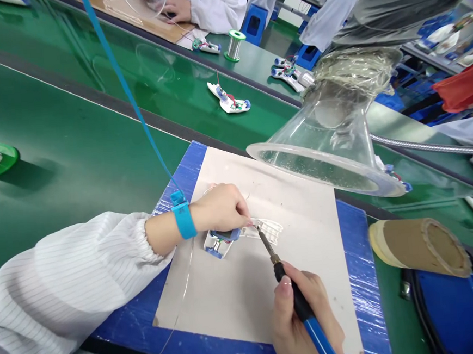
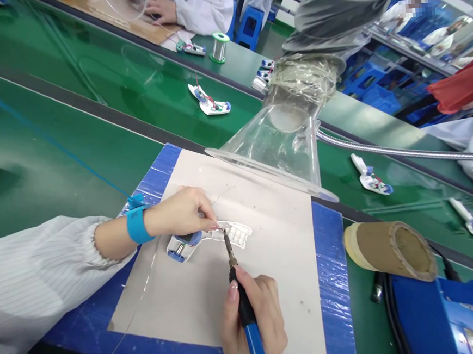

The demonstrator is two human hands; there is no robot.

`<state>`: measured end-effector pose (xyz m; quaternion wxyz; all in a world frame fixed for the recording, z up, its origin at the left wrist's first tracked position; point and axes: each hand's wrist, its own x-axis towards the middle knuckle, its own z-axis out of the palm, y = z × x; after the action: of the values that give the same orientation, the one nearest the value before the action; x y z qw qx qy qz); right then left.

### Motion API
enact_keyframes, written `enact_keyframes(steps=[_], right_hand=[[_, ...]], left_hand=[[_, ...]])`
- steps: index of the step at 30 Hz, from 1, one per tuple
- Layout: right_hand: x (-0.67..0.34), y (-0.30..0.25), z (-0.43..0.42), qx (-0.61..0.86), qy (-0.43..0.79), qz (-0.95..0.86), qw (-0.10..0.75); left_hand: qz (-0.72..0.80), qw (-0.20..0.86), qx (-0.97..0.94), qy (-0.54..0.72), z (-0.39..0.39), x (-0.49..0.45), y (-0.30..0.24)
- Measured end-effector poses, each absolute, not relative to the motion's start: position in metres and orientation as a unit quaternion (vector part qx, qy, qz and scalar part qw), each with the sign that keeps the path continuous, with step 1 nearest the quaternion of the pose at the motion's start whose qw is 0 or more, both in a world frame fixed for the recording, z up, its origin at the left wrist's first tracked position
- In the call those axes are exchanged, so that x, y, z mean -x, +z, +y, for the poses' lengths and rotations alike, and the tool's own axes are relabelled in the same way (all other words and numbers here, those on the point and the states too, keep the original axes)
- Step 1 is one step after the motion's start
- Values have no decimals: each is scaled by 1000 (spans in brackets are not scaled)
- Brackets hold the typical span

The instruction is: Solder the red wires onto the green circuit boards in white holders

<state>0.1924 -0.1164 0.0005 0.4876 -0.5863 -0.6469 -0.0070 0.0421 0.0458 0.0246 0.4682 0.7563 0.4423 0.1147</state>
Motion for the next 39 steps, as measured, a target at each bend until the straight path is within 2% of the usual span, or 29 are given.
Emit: enact_keyframes(steps=[29, 39], right_hand=[[-193, 0, -114, 592, -35, -624, 509], [-195, 2, -112, 573, -41, -666, 476]], left_hand=[[454, 472, -750, 93, 45, -43, 28], [471, 440, -749, 152, 36, -42, 18]])
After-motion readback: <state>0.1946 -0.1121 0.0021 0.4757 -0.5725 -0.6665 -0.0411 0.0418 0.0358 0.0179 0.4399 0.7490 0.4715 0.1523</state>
